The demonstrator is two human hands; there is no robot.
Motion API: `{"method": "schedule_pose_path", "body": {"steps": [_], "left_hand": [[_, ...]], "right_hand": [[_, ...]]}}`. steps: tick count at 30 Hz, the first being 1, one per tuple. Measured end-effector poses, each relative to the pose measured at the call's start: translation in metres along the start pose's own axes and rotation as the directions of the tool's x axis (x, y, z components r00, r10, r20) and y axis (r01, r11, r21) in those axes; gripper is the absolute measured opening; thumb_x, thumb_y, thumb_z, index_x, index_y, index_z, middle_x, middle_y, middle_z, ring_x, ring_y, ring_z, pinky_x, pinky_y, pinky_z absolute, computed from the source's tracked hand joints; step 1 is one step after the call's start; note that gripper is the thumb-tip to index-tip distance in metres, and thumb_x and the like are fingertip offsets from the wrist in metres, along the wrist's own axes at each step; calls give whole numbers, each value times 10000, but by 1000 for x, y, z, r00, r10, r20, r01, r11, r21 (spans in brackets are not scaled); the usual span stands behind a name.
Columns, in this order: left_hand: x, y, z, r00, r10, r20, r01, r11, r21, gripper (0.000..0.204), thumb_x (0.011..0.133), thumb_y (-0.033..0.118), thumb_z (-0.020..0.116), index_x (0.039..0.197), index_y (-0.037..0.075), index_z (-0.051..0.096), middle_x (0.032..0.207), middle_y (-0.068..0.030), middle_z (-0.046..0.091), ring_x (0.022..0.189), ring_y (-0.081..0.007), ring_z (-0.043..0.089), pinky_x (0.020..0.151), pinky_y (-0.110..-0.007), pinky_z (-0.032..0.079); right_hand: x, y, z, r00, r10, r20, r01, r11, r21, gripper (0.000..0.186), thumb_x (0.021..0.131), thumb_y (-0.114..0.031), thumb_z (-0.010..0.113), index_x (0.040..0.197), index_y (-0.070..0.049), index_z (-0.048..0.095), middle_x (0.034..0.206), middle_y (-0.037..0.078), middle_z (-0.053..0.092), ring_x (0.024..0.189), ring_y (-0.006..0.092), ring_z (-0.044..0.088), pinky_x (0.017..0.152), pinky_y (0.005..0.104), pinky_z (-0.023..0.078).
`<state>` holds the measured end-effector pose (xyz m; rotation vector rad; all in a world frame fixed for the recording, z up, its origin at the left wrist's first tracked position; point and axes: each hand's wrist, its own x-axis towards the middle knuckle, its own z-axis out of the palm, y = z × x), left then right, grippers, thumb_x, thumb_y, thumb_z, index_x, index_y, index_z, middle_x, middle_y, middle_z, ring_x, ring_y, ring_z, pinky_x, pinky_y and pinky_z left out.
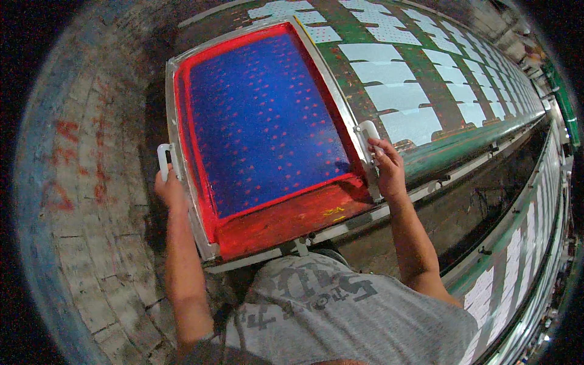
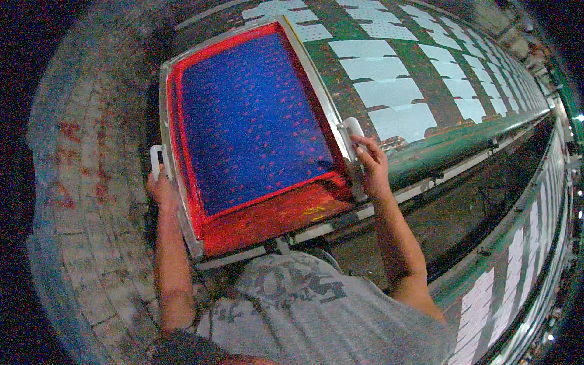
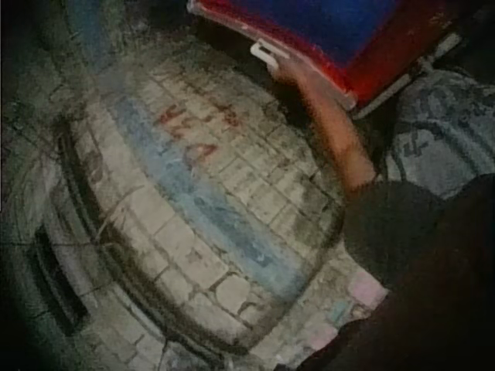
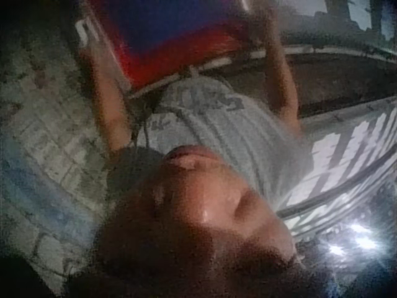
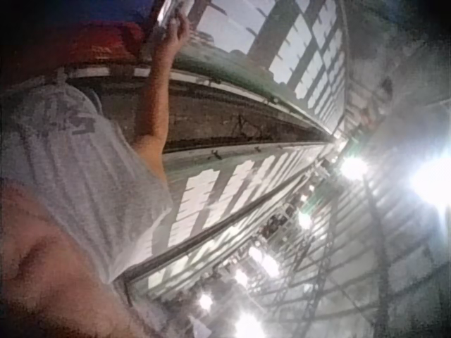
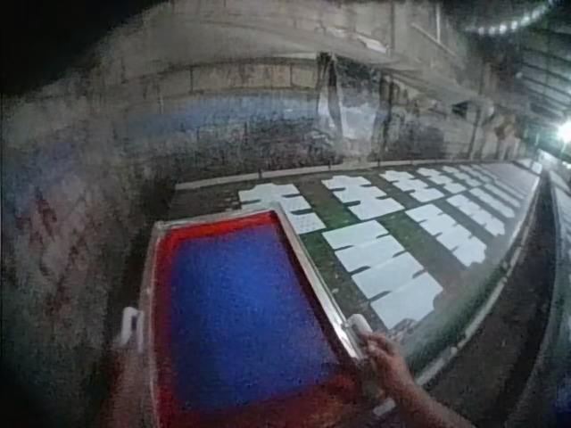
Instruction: The person repeatedly applies red ink to a blue screen-printing frame using a red squeegee, spreading the ink across the mesh in back-and-forth strokes. The person holds the frame steady with one hand while pulling the squeegee with the other, then repositions the frame and repeats the process.
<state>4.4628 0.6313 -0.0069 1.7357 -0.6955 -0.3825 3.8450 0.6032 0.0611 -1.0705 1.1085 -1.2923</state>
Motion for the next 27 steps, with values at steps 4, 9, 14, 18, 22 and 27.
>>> {"method": "schedule_pose_path", "body": {"steps": [4, 9, 14, 18, 22, 27], "left_hand": [[-14, 10, 10, 999, -23, -31, 26, 995, 91, 243, 986, 97, 660, 1171, -8, 777, 1086, -95, 764, 969, -209, 707, 887, -371, 541], [-11, 0, 11, 999, -53, -9, 53, 997, 57, 233, 1004, 127, 675, 1180, 14, 777, 1044, -51, 738, 931, -176, 670, 849, -360, 527], [-8, -16, 11, 997, -75, 37, 75, 997, 0, 229, 998, 130, 676, 1189, 27, 749, 999, -25, 702, 887, -159, 641, 802, -343, 511], [-15, -6, 11, 993, -107, 51, 105, 993, 55, 213, 975, 108, 669, 1161, 38, 744, 995, -34, 702, 890, -163, 643, 804, -351, 508], [-8, 7, 4, 977, -148, 156, 134, 987, 92, 239, 959, 113, 695, 1183, 35, 731, 1043, -62, 724, 928, -191, 668, 831, -379, 520], [35, 12, 3, 951, -49, 306, -18, 977, 211, 349, 950, 135, 761, 1281, 38, 712, 1132, -84, 743, 1030, -230, 708, 951, -388, 541]], "right_hand": [[2, 3, -19, 998, -48, 30, 48, 999, -18, 430, 994, -224, 697, 1358, 6, 717, 1384, 105, 683, 1270, 233, 628, 1124, 364, 456], [2, 14, -27, 999, 4, 36, -2, 999, -54, 469, 974, -218, 728, 1386, 5, 706, 1395, 114, 693, 1311, 242, 614, 1160, 377, 433], [1, 0, -5, 989, -136, -66, 87, 869, -486, 555, 969, -145, 769, 1488, -20, 618, 1496, 193, 638, 1435, 324, 549, 1234, 461, 400], [-42, -23, 31, 886, -326, 330, 431, 317, -845, 519, 992, -187, 728, 1503, -160, 634, 1511, 189, 611, 1398, 384, 571, 1201, 494, 438], [-88, -25, 73, 544, 62, 837, 757, 394, -521, 541, 956, -268, 668, 1495, -221, 651, 1540, 146, 605, 1410, 371, 578, 1148, 538, 480], [-103, -25, 94, 594, 32, 804, 785, 195, -588, 529, 907, -206, 734, 1433, -202, 682, 1477, 117, 649, 1334, 351, 632, 1047, 515, 517]]}}
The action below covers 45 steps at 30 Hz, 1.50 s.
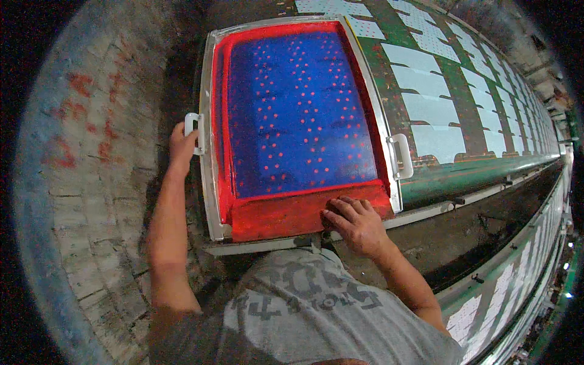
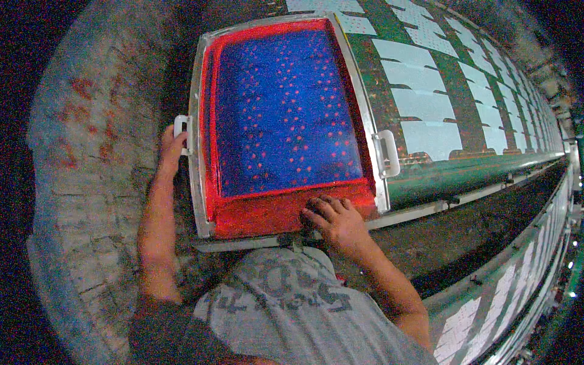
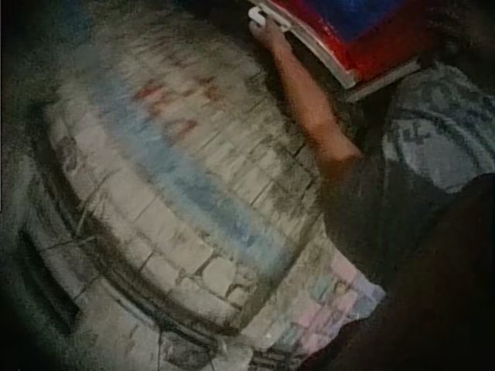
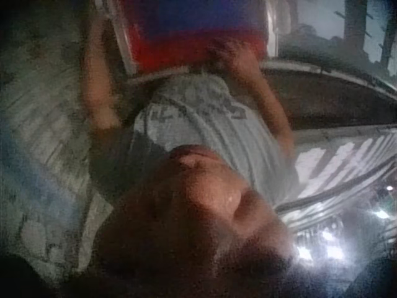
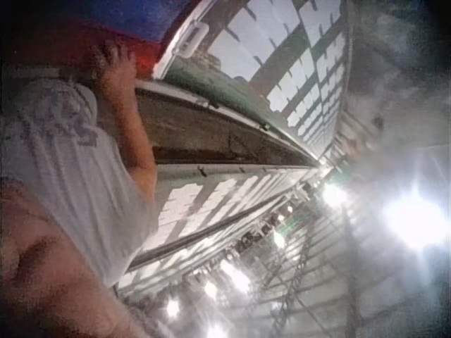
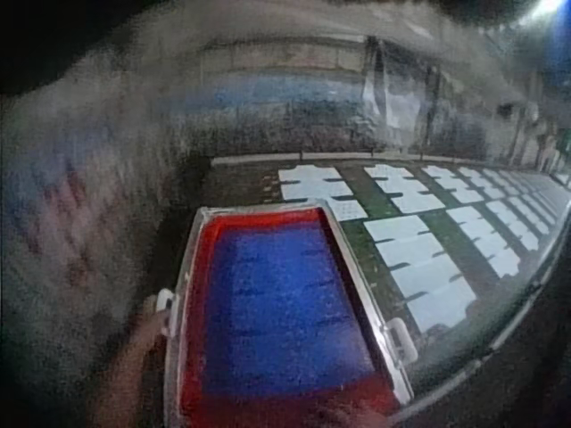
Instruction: The person repeatedly applies red ink to a blue screen-printing frame using a red squeegee, spreading the ink across the mesh in back-and-forth strokes. The person holds the frame steady with one hand while pulling the squeegee with the other, then repositions the frame and repeats the process.
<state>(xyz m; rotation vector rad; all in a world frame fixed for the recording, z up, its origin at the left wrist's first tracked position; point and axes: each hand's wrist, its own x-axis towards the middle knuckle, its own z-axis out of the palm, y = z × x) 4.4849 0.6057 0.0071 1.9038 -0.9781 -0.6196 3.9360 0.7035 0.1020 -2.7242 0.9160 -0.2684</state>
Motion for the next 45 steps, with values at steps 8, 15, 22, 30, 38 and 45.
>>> {"method": "schedule_pose_path", "body": {"steps": [8, 15, 22, 30, 38, 45], "left_hand": [[63, -12, 10, 980, 107, 166, -120, 990, 69, 402, 916, 76, 792, 1314, 100, 742, 1285, -88, 762, 1179, -236, 716, 1032, -384, 548], [74, -27, 18, 948, 297, 116, -311, 943, 122, 297, 913, 127, 796, 1209, 116, 776, 1151, -104, 783, 1059, -252, 741, 948, -408, 573], [59, -7, 17, 967, 224, 125, -234, 969, 73, 302, 934, 152, 786, 1235, 135, 769, 1172, -121, 785, 1090, -278, 751, 960, -422, 577], [54, 2, 17, 965, 241, 99, -254, 955, 156, 300, 920, 136, 792, 1220, 128, 775, 1105, -129, 797, 1017, -283, 768, 908, -426, 595], [70, -23, 31, 976, 204, 81, -210, 974, 84, 310, 901, 147, 789, 1211, 142, 776, 1119, -153, 791, 1059, -316, 761, 938, -435, 580], [67, -17, 24, 962, 246, 122, -256, 964, 77, 274, 945, 105, 755, 1217, 130, 753, 1184, -117, 780, 1121, -285, 744, 981, -415, 566]], "right_hand": [[48, -22, -11, 1000, 24, 9, -22, 988, -150, 489, 901, -171, 691, 1389, -167, 696, 1326, 86, 720, 1140, 300, 698, 933, 475, 541], [123, 0, -32, 913, 124, 389, -133, 991, -3, 237, 1005, -197, 693, 1213, -115, 770, 1157, 140, 786, 1042, 380, 755, 883, 511, 596], [176, 14, -55, 750, 103, 654, -216, 972, 94, 308, 947, -133, 777, 1239, -40, 753, 1085, 195, 794, 1041, 394, 761, 892, 508, 574], [157, 16, -20, 785, 1, 620, -145, 973, 181, 328, 943, -120, 681, 1258, -121, 771, 1143, 199, 798, 1078, 445, 755, 950, 532, 606], [69, -49, -10, 933, 183, 311, -156, 982, -109, 440, 899, -214, 780, 1338, -204, 760, 1252, 67, 782, 1143, 325, 743, 975, 485, 584], [70, -46, 18, 974, 212, 73, -198, 966, -165, 469, 936, -331, 722, 1402, -274, 704, 1307, 59, 711, 1178, 298, 691, 1017, 515, 531]]}}
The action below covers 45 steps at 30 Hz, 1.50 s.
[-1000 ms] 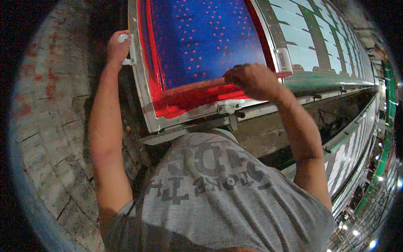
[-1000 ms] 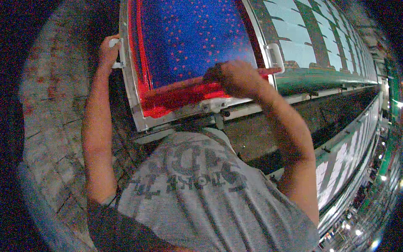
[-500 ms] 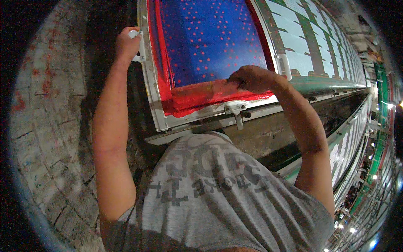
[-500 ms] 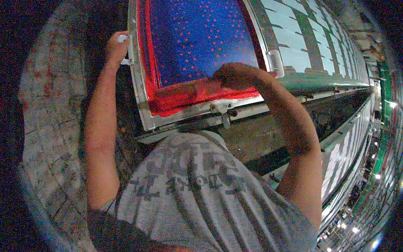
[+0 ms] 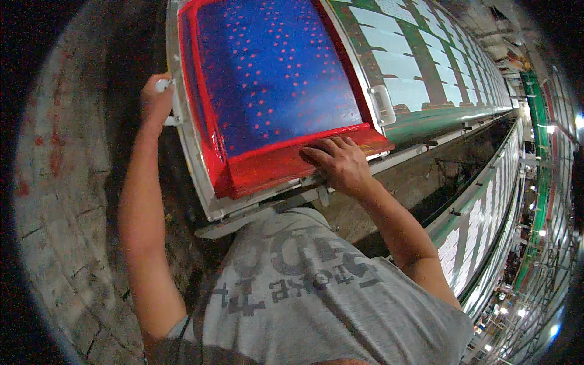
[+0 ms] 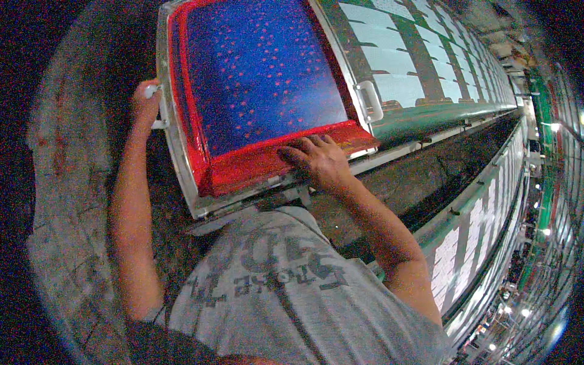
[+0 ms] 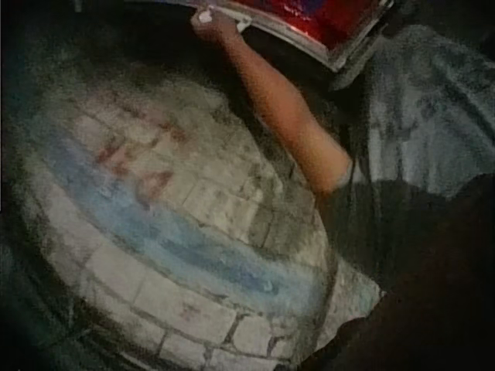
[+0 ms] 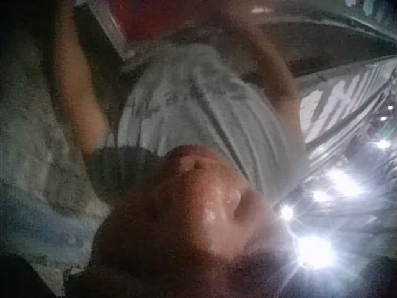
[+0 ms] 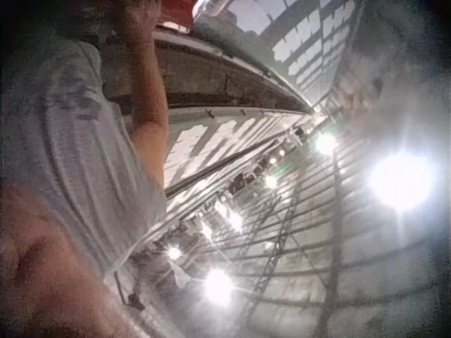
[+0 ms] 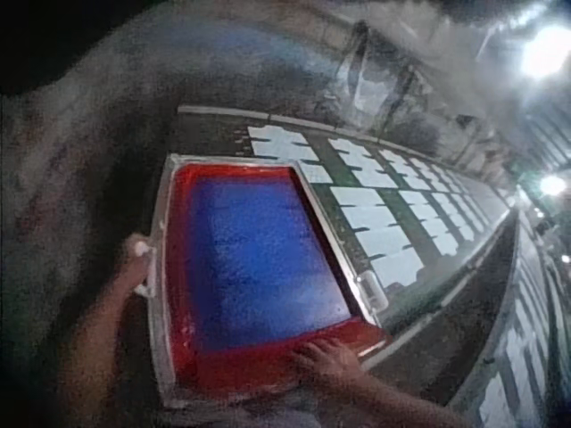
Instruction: The person repeatedly applies red ink to a blue screen-printing frame using a red squeegee, spreading the ink across the mesh in back-and-forth strokes. The person holds the frame steady with one hand while pulling the squeegee with the other, then repositions the frame and repeats the process.
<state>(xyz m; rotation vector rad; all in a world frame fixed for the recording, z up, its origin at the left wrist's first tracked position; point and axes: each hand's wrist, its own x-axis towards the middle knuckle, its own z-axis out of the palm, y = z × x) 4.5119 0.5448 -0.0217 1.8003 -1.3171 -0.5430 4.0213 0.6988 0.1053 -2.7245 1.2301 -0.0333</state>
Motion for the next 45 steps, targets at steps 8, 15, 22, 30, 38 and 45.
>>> {"method": "schedule_pose_path", "body": {"steps": [8, 15, 22, 30, 38, 45], "left_hand": [[-13, 11, -10, 999, 30, 35, -31, 999, 21, 265, 953, 61, 759, 1215, 82, 724, 1180, -125, 779, 1101, -278, 743, 985, -424, 565], [-24, 43, -22, 997, -77, 20, 77, 997, 12, 276, 937, -4, 744, 1203, 59, 704, 1339, -136, 757, 1291, -276, 697, 1109, -403, 511], [-31, 63, -23, 976, -216, 16, 216, 976, 35, 303, 906, -17, 749, 1197, 56, 704, 1230, -117, 778, 1171, -228, 719, 1059, -390, 533], [-36, 56, -20, 974, -225, 0, 225, 972, -64, 287, 904, -39, 735, 1176, 48, 704, 1370, -127, 749, 1260, -230, 697, 1107, -381, 512], [-36, 57, -21, 983, -186, -2, 186, 982, -16, 328, 890, -53, 716, 1202, 42, 687, 1406, -135, 733, 1294, -244, 680, 1153, -389, 484], [-33, 60, -23, 973, -227, 43, 230, 971, -68, 312, 906, -80, 689, 1198, 28, 680, 1429, -141, 718, 1313, -231, 664, 1165, -387, 477]], "right_hand": [[106, 63, -7, 976, -167, -139, 157, 984, -82, 412, 951, -157, 681, 1342, -267, 750, 1211, 50, 745, 1115, 297, 729, 942, 477, 563], [267, 135, -8, 975, -200, -100, 180, 967, -178, 347, 970, -177, 659, 1293, -252, 764, 1110, 101, 763, 1012, 342, 755, 892, 494, 595], [415, 195, -6, 942, -261, -211, 208, 947, -244, 319, 967, -230, 677, 1275, -236, 762, 1085, 131, 786, 1009, 358, 776, 823, 517, 626], [531, 237, -28, 962, -246, -116, 218, 952, -213, 352, 987, -235, 655, 1325, -245, 750, 1167, 164, 798, 1072, 404, 776, 920, 540, 632], [541, 247, -37, 977, -197, -82, 177, 962, -206, 380, 963, -269, 681, 1334, -248, 765, 1172, 154, 802, 1109, 400, 764, 974, 557, 604], [525, 251, -32, 906, -396, -153, 385, 918, -95, 306, 863, -189, 663, 1121, -104, 803, 1080, 225, 786, 1040, 449, 749, 911, 571, 594]]}}
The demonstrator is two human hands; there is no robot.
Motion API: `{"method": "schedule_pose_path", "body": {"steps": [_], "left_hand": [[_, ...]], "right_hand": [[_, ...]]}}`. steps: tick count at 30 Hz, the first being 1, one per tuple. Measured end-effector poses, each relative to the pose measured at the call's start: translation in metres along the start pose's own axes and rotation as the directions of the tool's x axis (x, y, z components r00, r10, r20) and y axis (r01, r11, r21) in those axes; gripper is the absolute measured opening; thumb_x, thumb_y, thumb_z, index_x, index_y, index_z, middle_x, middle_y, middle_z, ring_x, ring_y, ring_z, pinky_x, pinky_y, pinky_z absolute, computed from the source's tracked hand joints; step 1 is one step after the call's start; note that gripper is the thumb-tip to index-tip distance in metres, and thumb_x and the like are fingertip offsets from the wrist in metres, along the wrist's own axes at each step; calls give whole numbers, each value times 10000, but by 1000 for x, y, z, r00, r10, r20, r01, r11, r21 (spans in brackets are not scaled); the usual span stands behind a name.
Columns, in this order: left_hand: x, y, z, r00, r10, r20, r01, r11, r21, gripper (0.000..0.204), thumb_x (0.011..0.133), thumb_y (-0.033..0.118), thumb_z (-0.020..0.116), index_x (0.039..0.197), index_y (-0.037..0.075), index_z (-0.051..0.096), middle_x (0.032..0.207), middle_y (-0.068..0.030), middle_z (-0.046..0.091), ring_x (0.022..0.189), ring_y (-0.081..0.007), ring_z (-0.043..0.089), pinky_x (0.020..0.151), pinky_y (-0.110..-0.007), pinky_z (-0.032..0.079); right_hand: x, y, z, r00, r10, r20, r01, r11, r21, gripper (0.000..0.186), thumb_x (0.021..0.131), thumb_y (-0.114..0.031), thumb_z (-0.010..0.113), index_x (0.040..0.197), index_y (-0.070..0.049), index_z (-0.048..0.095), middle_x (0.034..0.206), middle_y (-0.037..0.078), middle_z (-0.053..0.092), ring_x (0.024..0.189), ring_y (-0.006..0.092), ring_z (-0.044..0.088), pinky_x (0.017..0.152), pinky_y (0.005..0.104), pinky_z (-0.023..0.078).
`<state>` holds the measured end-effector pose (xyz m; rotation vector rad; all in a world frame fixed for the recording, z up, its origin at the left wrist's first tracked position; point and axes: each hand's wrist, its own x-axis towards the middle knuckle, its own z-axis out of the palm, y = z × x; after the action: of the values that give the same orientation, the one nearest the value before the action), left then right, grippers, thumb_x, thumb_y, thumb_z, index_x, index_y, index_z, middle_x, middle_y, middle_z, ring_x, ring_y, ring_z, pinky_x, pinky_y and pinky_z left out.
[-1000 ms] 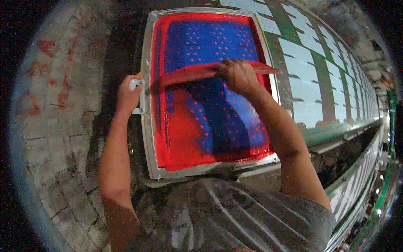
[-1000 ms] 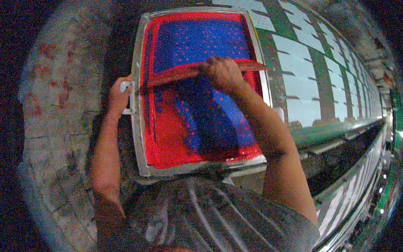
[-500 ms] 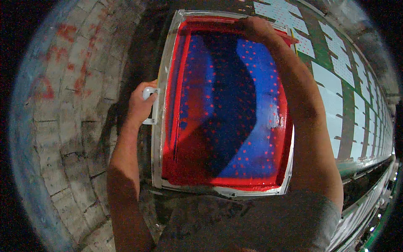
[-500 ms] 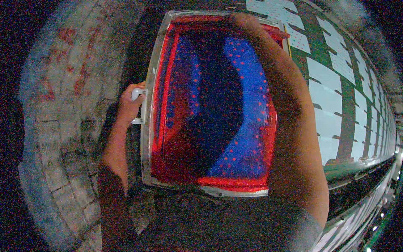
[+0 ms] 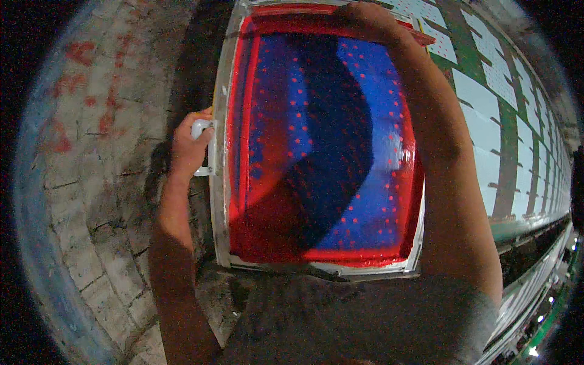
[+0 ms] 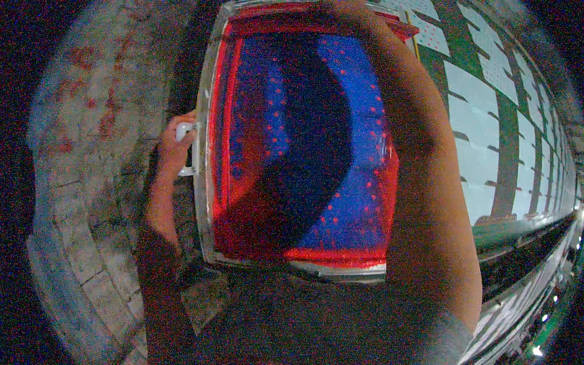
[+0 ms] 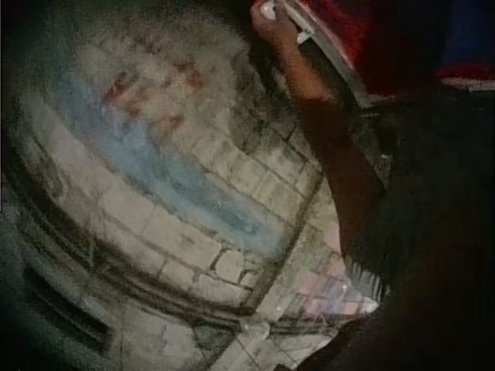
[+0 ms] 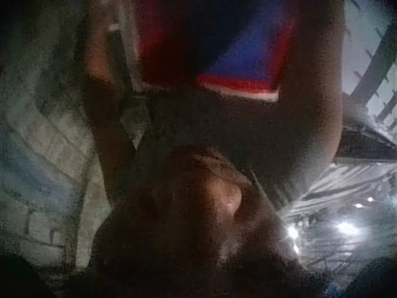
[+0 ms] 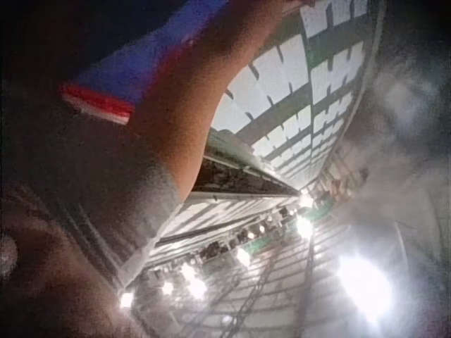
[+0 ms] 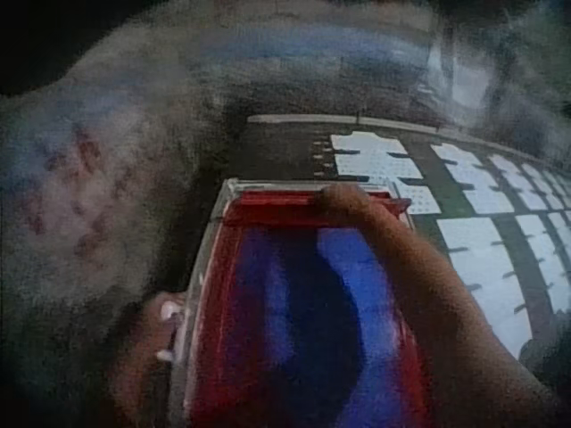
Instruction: The person repeatedly applies red ink to a blue screen-printing frame using a red squeegee, spreading the ink across the mesh in back-and-forth strokes. The person holds the frame steady with one hand while pulling the squeegee with the other, then repositions the frame and repeats the process.
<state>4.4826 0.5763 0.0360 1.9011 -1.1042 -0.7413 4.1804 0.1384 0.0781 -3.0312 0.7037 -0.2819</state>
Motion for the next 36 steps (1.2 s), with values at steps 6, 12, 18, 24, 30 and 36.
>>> {"method": "schedule_pose_path", "body": {"steps": [6, 12, 18, 24, 30, 36], "left_hand": [[6, -15, 0, 994, 112, 1, -112, 994, -9, 273, 923, -30, 710, 1187, 33, 695, 1251, -109, 762, 1173, -203, 693, 1056, -368, 519], [20, -35, 2, 976, 211, -46, -206, 974, 98, 276, 924, 53, 764, 1198, 56, 729, 1119, -115, 771, 1035, -226, 719, 973, -390, 546], [26, -39, 3, 976, 212, -44, -202, 966, 160, 280, 939, 99, 786, 1215, 73, 744, 1163, -117, 782, 1092, -232, 736, 990, -390, 559], [46, -57, 8, 959, 281, -43, -277, 958, 76, 312, 935, 143, 805, 1240, 94, 761, 1184, -113, 794, 1101, -247, 753, 993, -392, 574], [43, -48, 5, 980, 194, -33, -187, 970, 157, 346, 924, 160, 820, 1264, 125, 773, 1149, -136, 794, 1082, -280, 760, 968, -412, 584], [44, -57, 5, 953, 279, -121, -242, 936, 255, 350, 912, 171, 829, 1243, 72, 770, 1159, -148, 789, 1064, -279, 762, 950, -421, 587]], "right_hand": [[-68, -70, -15, 989, 100, 114, -90, 992, -84, 329, 923, -259, 725, 1244, -211, 783, 1162, 136, 795, 1074, 392, 768, 919, 536, 618], [-151, -170, -48, 977, 108, 184, -102, 994, -43, 260, 951, -229, 715, 1202, -211, 782, 1121, 114, 787, 1014, 375, 769, 822, 532, 620], [-246, -268, -62, 967, 165, 193, -171, 985, 14, 240, 958, -154, 690, 1177, -181, 782, 1050, 93, 774, 974, 354, 763, 788, 499, 617], [-322, -352, -78, 950, 203, 236, -227, 971, 79, 276, 915, -140, 728, 1175, -192, 802, 1000, 85, 756, 942, 334, 752, 776, 487, 607], [-366, -403, -87, 945, 213, 248, -234, 970, 59, 396, 843, -186, 772, 1239, -189, 780, 1085, 74, 755, 1005, 315, 723, 874, 453, 574], [-395, -420, -72, 969, 180, 171, -201, 972, 118, 492, 870, -360, 825, 1326, -196, 743, 1201, 77, 722, 1110, 325, 672, 965, 485, 544]]}}
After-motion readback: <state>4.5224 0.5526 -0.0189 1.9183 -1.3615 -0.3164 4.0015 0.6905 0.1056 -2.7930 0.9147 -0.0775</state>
